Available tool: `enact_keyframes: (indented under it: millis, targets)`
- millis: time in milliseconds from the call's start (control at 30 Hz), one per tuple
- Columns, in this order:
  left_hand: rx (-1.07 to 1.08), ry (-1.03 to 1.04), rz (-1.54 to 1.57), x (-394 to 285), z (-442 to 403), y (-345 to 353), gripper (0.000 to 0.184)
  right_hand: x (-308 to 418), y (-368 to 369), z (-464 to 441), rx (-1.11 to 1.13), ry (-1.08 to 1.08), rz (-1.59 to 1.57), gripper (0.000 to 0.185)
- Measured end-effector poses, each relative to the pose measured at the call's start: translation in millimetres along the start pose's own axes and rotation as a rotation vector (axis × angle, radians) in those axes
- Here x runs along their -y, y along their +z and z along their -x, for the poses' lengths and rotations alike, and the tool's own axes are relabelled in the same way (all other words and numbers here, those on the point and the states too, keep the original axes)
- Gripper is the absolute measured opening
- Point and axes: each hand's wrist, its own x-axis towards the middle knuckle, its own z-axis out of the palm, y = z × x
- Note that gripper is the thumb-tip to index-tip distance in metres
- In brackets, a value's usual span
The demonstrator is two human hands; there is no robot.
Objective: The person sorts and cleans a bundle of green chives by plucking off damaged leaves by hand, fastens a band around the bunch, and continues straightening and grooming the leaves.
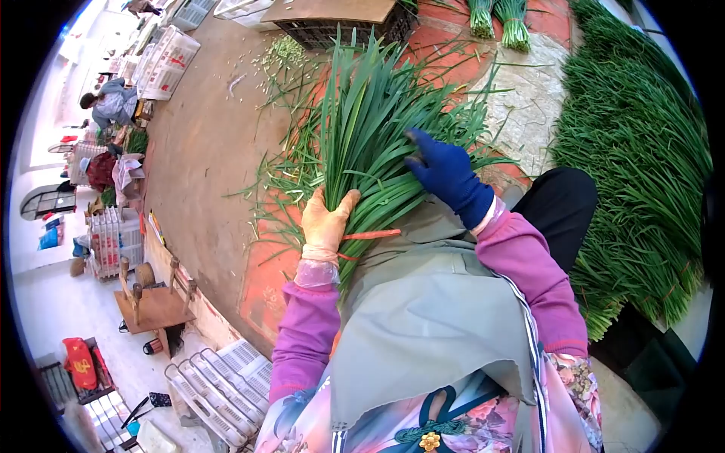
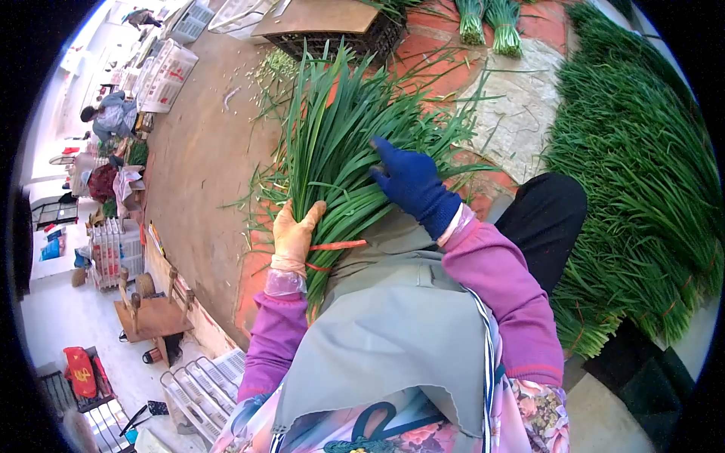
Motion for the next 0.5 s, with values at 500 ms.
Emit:
enact_keyframes:
  millis: [500]
  targets:
    - [-0.129,0.050,-0.476,-12.9,6.9,13.6,0.063,65.9,-36.4,22.6,0.175,-0.359,0.306,0.004]
